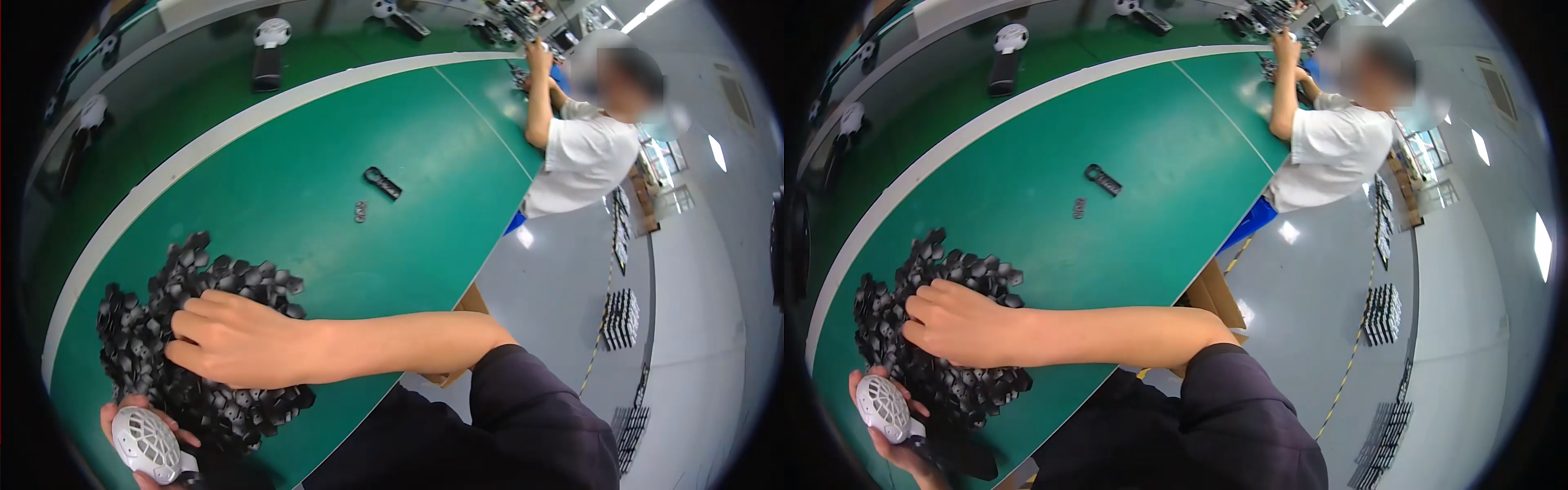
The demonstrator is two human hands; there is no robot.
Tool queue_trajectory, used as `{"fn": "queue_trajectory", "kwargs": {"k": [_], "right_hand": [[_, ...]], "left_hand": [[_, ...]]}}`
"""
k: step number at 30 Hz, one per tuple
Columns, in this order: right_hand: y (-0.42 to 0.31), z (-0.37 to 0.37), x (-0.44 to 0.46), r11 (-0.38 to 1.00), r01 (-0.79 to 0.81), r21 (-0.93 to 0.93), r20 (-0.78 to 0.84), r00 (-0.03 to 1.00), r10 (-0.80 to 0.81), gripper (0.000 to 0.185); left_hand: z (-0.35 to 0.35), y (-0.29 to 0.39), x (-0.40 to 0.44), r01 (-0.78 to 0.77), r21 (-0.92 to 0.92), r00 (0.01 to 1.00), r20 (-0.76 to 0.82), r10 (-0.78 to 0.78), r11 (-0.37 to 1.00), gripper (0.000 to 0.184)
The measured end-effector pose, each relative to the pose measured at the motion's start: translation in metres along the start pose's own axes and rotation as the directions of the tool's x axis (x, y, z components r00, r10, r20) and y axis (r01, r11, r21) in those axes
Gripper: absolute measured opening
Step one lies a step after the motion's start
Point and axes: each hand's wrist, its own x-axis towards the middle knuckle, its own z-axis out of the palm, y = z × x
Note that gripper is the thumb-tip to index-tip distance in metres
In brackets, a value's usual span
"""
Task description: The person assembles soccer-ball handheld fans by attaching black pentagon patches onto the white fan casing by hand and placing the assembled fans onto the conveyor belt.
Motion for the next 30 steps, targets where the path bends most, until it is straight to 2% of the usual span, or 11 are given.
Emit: {"fn": "queue_trajectory", "kwargs": {"k": [2,5,6,9,13,18,21,22,24,25,30], "right_hand": [[-0.002,-0.005,-0.001,0.999,-0.039,0.034,-0.040,0.998,0.040,0.016],[-0.007,-0.007,-0.002,0.883,-0.164,0.439,-0.004,0.983,0.184,0.013],[-0.009,-0.008,0.000,0.883,-0.163,0.440,-0.006,0.983,0.184,0.013],[-0.014,-0.011,0.003,0.701,-0.163,0.695,0.051,0.983,0.179,0.013],[-0.020,0.000,0.003,0.664,-0.101,0.741,-0.040,0.980,0.193,0.012],[-0.028,-0.003,0.007,0.611,-0.159,0.776,0.005,0.969,0.246,0.012],[-0.031,-0.015,0.013,0.111,-0.574,0.811,0.523,0.797,0.304,0.013],[-0.032,-0.011,0.012,0.112,-0.574,0.811,0.522,0.797,0.305,0.013],[-0.035,0.007,0.007,0.448,-0.209,0.869,0.117,0.967,0.224,0.013],[-0.037,0.014,0.003,0.585,-0.006,0.811,-0.086,0.988,0.130,0.013],[-0.054,0.009,0.009,0.412,-0.120,0.903,0.020,0.971,0.238,0.014]], "left_hand": [[0.001,-0.002,0.000,0.007,-0.010,1.000,-0.002,-0.007,1.000,0.074],[0.002,-0.003,0.000,0.017,0.004,0.999,-0.049,-0.017,1.000,0.073],[0.003,-0.002,0.000,0.017,0.034,0.999,-0.047,-0.015,0.999,0.073],[0.006,-0.001,0.001,0.017,0.094,0.999,-0.047,-0.012,0.995,0.073],[0.002,-0.002,0.003,0.012,0.163,0.997,-0.074,0.000,0.987,0.075],[-0.009,-0.002,0.003,-0.018,0.200,1.000,-0.007,0.020,0.980,0.075],[-0.019,0.000,0.004,0.002,0.214,1.000,0.009,-0.004,0.977,0.076],[-0.021,0.000,0.006,-0.031,0.272,1.000,0.007,0.030,0.962,0.076],[-0.023,0.002,0.007,-0.093,0.386,0.995,0.012,0.096,0.918,0.075],[-0.025,0.003,0.007,-0.092,0.388,0.995,0.013,0.094,0.917,0.075],[-0.022,0.006,0.000,-0.164,0.494,0.986,0.069,0.150,0.854,0.081]]}}
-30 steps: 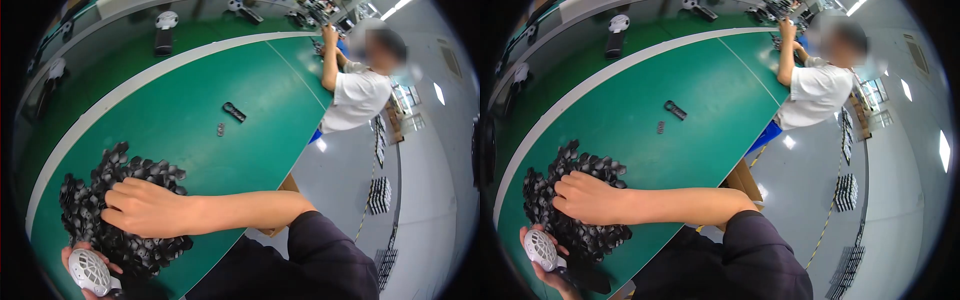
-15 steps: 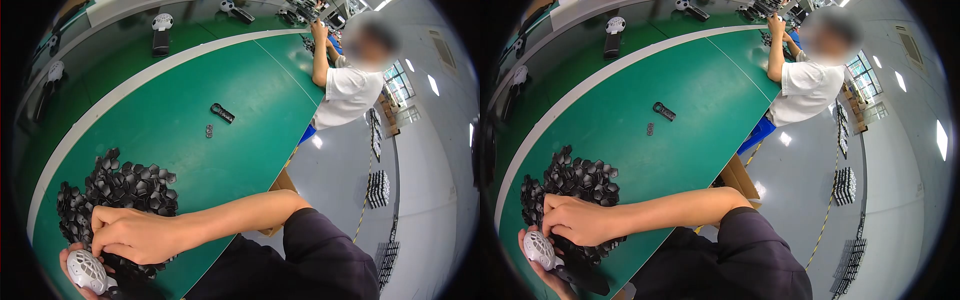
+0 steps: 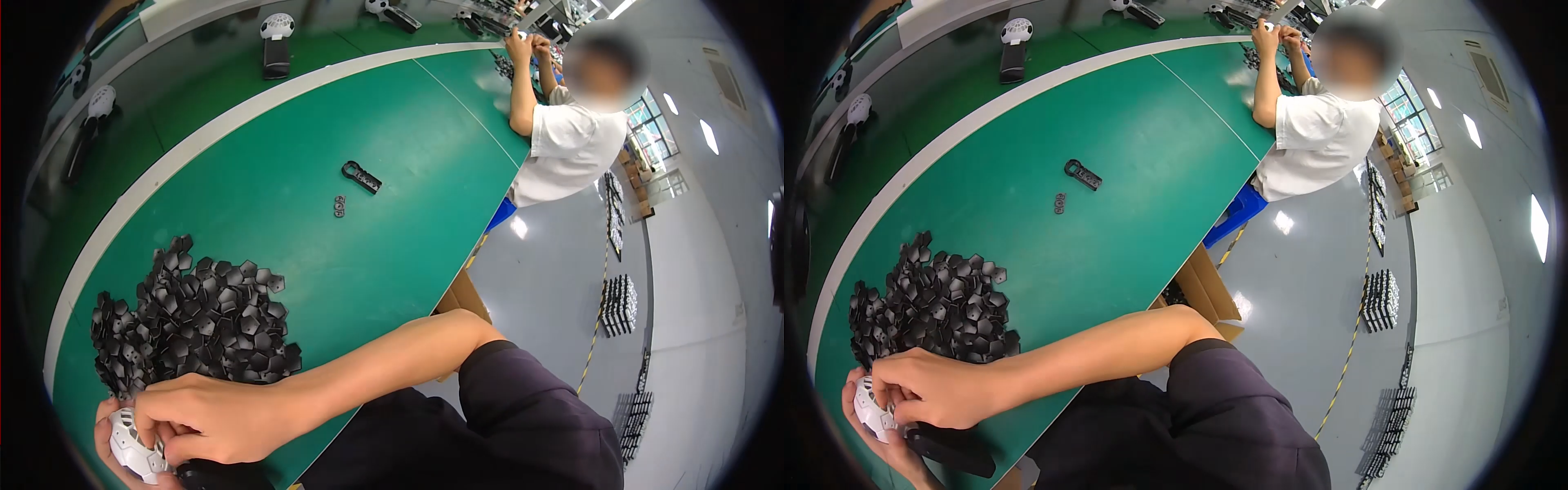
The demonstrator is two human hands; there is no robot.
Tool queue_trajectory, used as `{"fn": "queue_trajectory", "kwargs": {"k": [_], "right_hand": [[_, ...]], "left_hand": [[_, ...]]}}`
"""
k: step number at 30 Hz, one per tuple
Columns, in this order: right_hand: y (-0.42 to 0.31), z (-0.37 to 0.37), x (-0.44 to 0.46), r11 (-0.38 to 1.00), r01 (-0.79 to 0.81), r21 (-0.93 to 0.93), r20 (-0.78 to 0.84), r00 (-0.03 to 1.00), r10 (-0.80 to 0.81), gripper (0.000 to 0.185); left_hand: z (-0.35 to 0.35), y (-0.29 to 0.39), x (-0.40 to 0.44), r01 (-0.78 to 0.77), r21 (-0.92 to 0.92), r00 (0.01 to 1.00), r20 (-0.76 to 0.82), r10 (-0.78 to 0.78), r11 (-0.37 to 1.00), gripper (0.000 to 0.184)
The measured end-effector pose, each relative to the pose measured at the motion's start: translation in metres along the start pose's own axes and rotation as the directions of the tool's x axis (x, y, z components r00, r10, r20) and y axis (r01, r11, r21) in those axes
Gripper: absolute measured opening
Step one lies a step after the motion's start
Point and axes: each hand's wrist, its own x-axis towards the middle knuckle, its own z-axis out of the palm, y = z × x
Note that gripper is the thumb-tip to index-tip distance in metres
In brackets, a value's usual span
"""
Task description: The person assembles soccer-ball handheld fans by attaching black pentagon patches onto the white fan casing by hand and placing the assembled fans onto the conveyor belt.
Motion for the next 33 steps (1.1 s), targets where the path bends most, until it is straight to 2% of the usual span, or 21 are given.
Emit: {"fn": "queue_trajectory", "kwargs": {"k": [2,3,4,7,10,11,12,13,15,17,19,20,22,31,33], "right_hand": [[-0.005,0.001,0.000,0.987,-0.145,0.076,0.004,0.989,0.145,0.016],[-0.006,0.001,0.000,0.970,-0.216,0.113,0.012,0.976,0.216,0.017],[-0.005,0.002,0.000,0.970,-0.213,0.117,0.012,0.977,0.214,0.017],[-0.002,0.006,-0.002,0.992,-0.115,0.055,-0.050,0.992,0.118,0.018],[0.000,0.004,-0.004,0.996,-0.031,0.085,-0.068,0.997,0.037,0.019],[0.002,0.005,-0.006,0.993,0.002,0.118,-0.066,0.998,0.006,0.019],[0.003,0.004,-0.006,0.998,0.061,0.011,-0.091,0.994,-0.060,0.020],[0.004,0.001,-0.005,0.990,0.123,-0.066,-0.100,0.987,-0.129,0.021],[0.006,0.001,-0.003,0.980,0.101,-0.171,-0.122,0.985,-0.123,0.020],[0.011,0.001,-0.003,0.967,0.084,-0.240,-0.084,0.991,-0.107,0.023],[0.009,0.001,-0.002,0.987,-0.058,-0.148,-0.077,0.996,0.047,0.031],[0.010,0.000,-0.002,0.993,-0.056,-0.106,-0.051,0.997,0.051,0.031],[0.010,-0.005,-0.001,0.992,-0.122,-0.040,-0.011,0.993,0.121,0.036],[0.004,-0.003,0.001,0.970,-0.209,-0.121,-0.060,0.977,0.203,0.034],[0.004,-0.005,0.004,0.966,-0.241,-0.091,-0.063,0.970,0.236,0.031]], "left_hand": [[0.004,0.003,-0.002,-0.099,0.077,0.995,0.033,0.096,0.992,0.087],[0.004,0.003,-0.001,-0.100,0.079,0.995,0.034,0.098,0.992,0.087],[0.003,0.002,-0.001,-0.093,0.084,0.995,0.036,0.090,0.992,0.089],[-0.001,-0.001,0.000,-0.072,0.099,0.997,0.031,0.070,0.992,0.095],[-0.002,-0.004,-0.002,-0.064,0.022,0.996,0.062,0.063,0.998,0.098],[0.010,0.002,-0.002,-0.064,-0.030,0.998,-0.006,0.064,0.998,0.101],[0.022,0.010,-0.001,-0.059,-0.054,0.994,-0.093,0.054,0.997,0.105],[0.028,0.017,-0.001,-0.029,-0.075,0.996,-0.091,0.022,0.997,0.105],[0.030,0.023,0.002,0.004,-0.119,0.996,-0.089,-0.015,0.993,0.101],[0.029,0.023,0.007,0.003,-0.154,1.000,-0.007,-0.004,0.988,0.097],[0.026,0.020,0.009,-0.057,-0.129,0.996,0.056,0.065,0.990,0.092],[0.024,0.019,0.011,-0.042,-0.090,0.999,0.031,0.045,0.995,0.092],[0.023,0.019,0.014,-0.124,-0.108,0.983,0.120,0.136,0.986,0.088],[0.032,0.023,0.011,-0.099,-0.137,0.989,0.094,0.112,0.986,0.080],[0.030,0.027,0.011,-0.059,-0.080,0.995,0.071,0.065,0.995,0.076]]}}
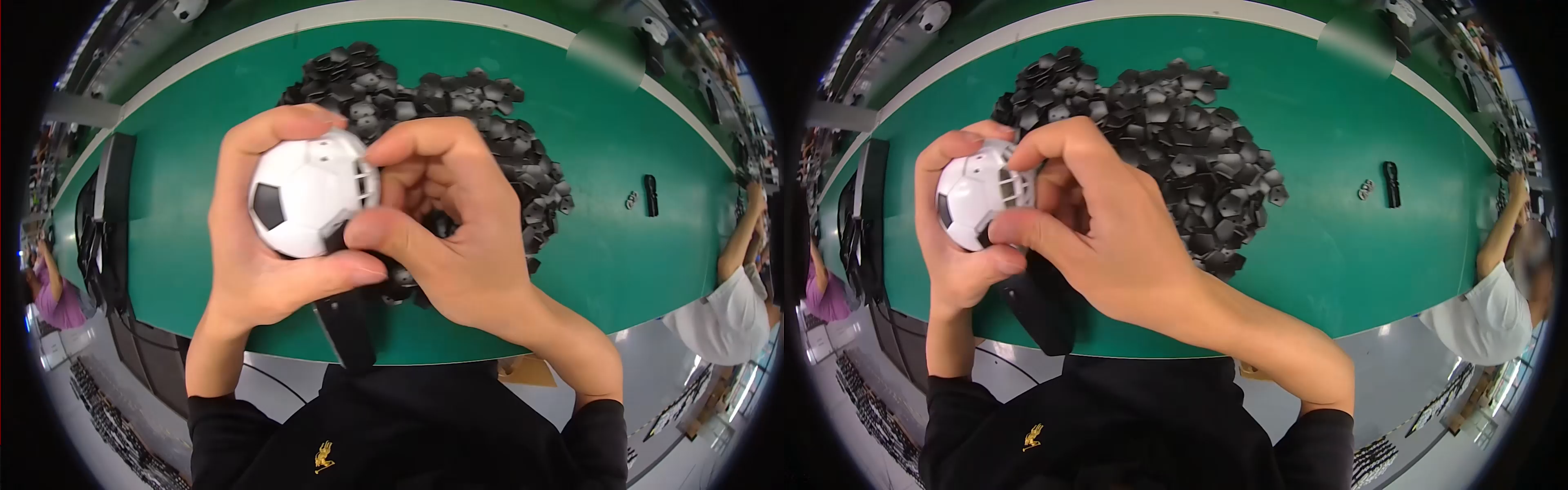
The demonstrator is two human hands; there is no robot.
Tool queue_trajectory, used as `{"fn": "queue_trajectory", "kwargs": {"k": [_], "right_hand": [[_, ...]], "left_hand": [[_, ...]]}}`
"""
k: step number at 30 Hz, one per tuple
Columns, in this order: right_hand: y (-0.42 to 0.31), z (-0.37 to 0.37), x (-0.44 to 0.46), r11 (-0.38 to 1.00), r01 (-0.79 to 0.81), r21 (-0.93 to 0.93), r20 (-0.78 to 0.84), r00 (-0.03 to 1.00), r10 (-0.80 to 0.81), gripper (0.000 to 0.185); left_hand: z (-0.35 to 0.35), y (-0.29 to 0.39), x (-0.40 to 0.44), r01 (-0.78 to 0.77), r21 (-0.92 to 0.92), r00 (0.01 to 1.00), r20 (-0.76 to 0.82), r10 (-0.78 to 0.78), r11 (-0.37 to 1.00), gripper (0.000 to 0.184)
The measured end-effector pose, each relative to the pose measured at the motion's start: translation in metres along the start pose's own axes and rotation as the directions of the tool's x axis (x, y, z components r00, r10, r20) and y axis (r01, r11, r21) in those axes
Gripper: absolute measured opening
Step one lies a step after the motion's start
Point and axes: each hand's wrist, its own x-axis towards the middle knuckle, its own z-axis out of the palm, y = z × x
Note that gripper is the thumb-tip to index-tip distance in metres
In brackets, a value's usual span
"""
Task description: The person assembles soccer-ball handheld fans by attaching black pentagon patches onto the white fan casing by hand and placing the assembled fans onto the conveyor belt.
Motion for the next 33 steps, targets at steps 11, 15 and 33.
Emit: {"fn": "queue_trajectory", "kwargs": {"k": [11,15,33], "right_hand": [[0.007,-0.072,0.022,0.592,0.155,-0.791,-0.061,0.942,-0.329,0.008],[0.017,-0.079,0.024,0.483,0.236,-0.843,0.076,0.942,-0.327,0.010],[-0.016,-0.018,0.005,0.982,0.138,-0.126,-0.031,0.989,-0.143,0.017]], "left_hand": [[0.003,-0.005,-0.006,0.013,-0.077,0.999,-0.033,-0.016,0.997,0.058],[0.008,-0.004,-0.005,0.046,-0.182,0.997,-0.051,-0.056,0.982,0.061],[0.018,0.005,-0.008,0.430,-0.467,0.899,0.146,-0.412,0.773,0.045]]}}
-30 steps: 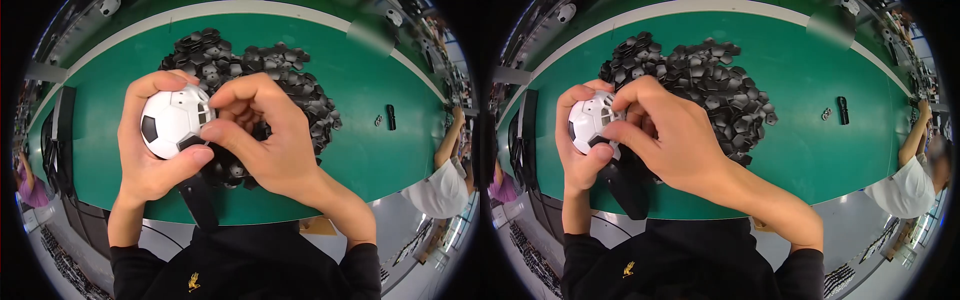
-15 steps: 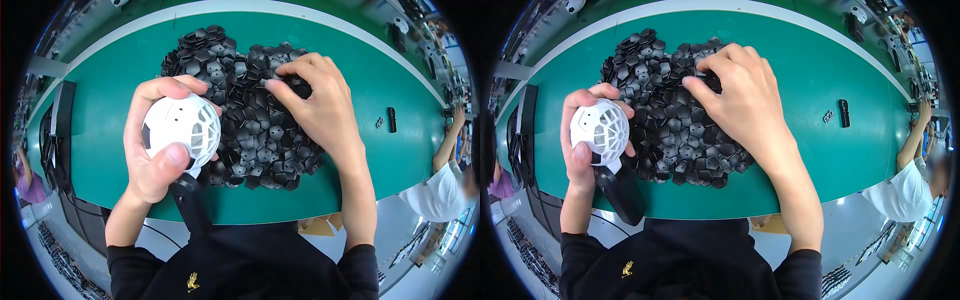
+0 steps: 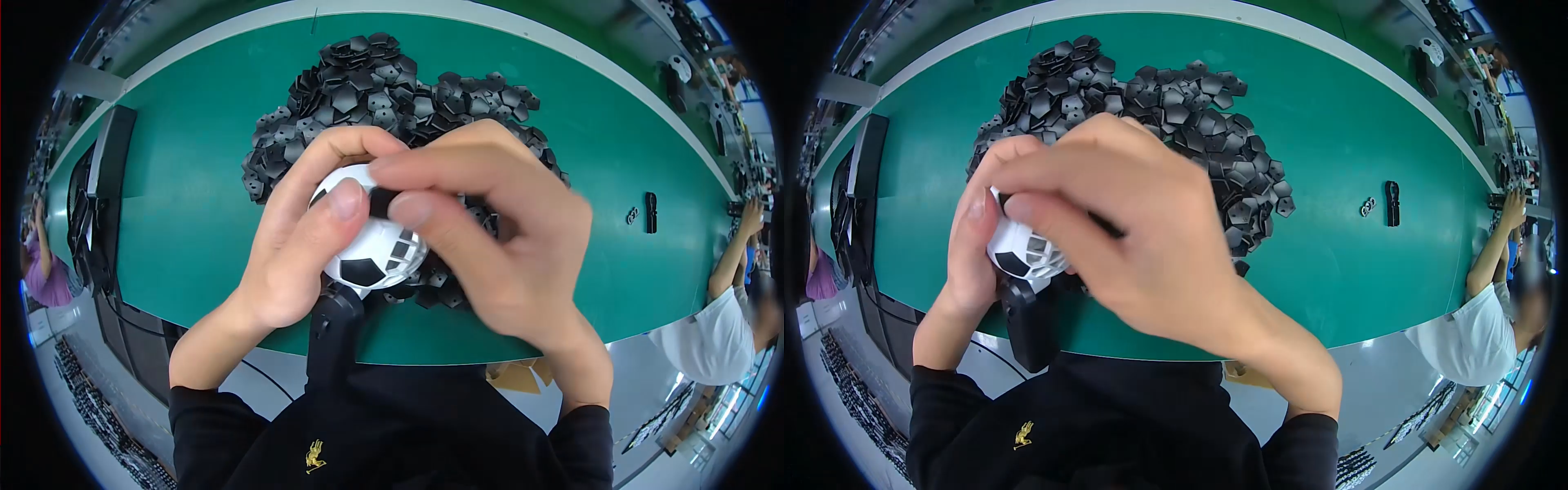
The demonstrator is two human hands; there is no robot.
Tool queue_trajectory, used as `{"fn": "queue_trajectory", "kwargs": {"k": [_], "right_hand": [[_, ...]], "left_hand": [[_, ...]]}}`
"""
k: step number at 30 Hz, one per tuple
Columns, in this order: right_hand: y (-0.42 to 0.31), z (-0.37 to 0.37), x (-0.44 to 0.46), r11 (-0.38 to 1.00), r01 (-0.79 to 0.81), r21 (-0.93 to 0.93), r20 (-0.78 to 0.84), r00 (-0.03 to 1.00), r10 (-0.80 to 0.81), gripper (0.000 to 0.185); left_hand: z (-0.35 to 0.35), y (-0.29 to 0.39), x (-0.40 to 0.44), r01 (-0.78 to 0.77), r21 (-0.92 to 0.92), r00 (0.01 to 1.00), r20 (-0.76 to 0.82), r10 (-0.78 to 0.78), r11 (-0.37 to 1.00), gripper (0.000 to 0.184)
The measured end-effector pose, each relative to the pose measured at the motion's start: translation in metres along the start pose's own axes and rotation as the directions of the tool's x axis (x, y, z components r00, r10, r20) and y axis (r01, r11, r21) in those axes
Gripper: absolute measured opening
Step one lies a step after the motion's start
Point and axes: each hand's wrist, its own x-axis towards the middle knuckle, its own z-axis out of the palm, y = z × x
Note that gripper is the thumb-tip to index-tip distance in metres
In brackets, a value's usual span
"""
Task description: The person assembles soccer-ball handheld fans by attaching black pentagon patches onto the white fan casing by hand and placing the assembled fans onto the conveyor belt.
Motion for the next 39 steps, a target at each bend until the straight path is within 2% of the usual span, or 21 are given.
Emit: {"fn": "queue_trajectory", "kwargs": {"k": [1,3,5,9,12,15,19,21,23,27,29,33,35,36,39], "right_hand": [[0.002,0.001,-0.001,0.975,0.143,-0.171,0.041,0.990,-0.138,0.019],[0.005,0.002,-0.001,0.901,0.287,-0.326,0.108,0.958,-0.267,0.022],[0.009,-0.001,0.001,0.853,0.370,-0.368,0.166,0.929,-0.331,0.026],[0.006,-0.003,0.005,0.832,0.411,-0.372,0.200,0.911,-0.361,0.027],[0.009,-0.003,0.006,0.811,0.442,-0.383,0.193,0.897,-0.398,0.026],[0.014,-0.004,0.010,0.755,0.498,-0.426,0.170,0.864,-0.474,0.024],[0.013,-0.005,0.011,0.843,0.413,-0.344,0.152,0.911,-0.384,0.022],[0.016,-0.003,0.013,0.730,0.547,-0.411,0.205,0.835,-0.510,0.022],[0.017,-0.001,0.011,0.669,0.595,-0.446,0.233,0.799,-0.554,0.022],[0.014,0.004,0.012,0.699,0.590,-0.404,0.205,0.803,-0.559,0.023],[0.011,0.004,0.013,0.778,0.512,-0.365,0.204,0.859,-0.470,0.023],[0.011,-0.001,0.011,0.846,0.443,-0.296,0.179,0.896,-0.407,0.023],[0.012,-0.001,0.011,0.863,0.431,-0.264,0.170,0.901,-0.399,0.023],[0.013,-0.001,0.010,0.840,0.438,-0.320,0.169,0.899,-0.404,0.023],[0.014,0.000,0.010,0.785,0.442,-0.433,0.165,0.895,-0.413,0.025]], "left_hand": [[0.000,0.000,0.000,0.000,0.002,1.000,-0.001,0.000,1.000,0.045],[0.000,0.000,-0.001,-0.067,0.099,0.998,0.015,0.066,0.993,0.044],[0.000,0.001,-0.001,-0.099,0.146,0.995,0.023,0.097,0.984,0.044],[0.000,0.002,0.000,-0.124,0.127,0.992,0.003,0.125,0.984,0.041],[-0.005,0.001,0.002,0.002,0.032,1.000,0.013,-0.003,0.999,0.040],[-0.003,0.001,0.003,0.010,0.001,1.000,0.001,-0.010,1.000,0.039],[-0.006,0.000,0.005,0.035,-0.039,0.999,0.013,-0.034,0.999,0.038],[-0.009,0.001,0.006,0.042,-0.053,0.999,0.024,-0.041,0.998,0.038],[-0.009,0.002,0.004,0.003,-0.024,1.000,0.008,-0.002,1.000,0.038],[-0.007,0.005,0.007,-0.041,0.046,0.999,-0.004,0.042,0.998,0.039],[-0.008,0.005,0.006,-0.046,0.071,0.999,-0.021,0.047,0.996,0.039],[-0.008,0.005,0.007,-0.142,0.231,0.990,0.033,0.138,0.963,0.041],[-0.010,0.004,0.006,-0.019,0.067,1.000,0.022,0.018,0.998,0.044],[-0.010,0.004,0.005,0.044,-0.017,0.999,0.025,-0.043,0.999,0.045],[-0.013,0.007,0.006,0.082,-0.025,0.996,0.031,-0.081,0.996,0.048]]}}
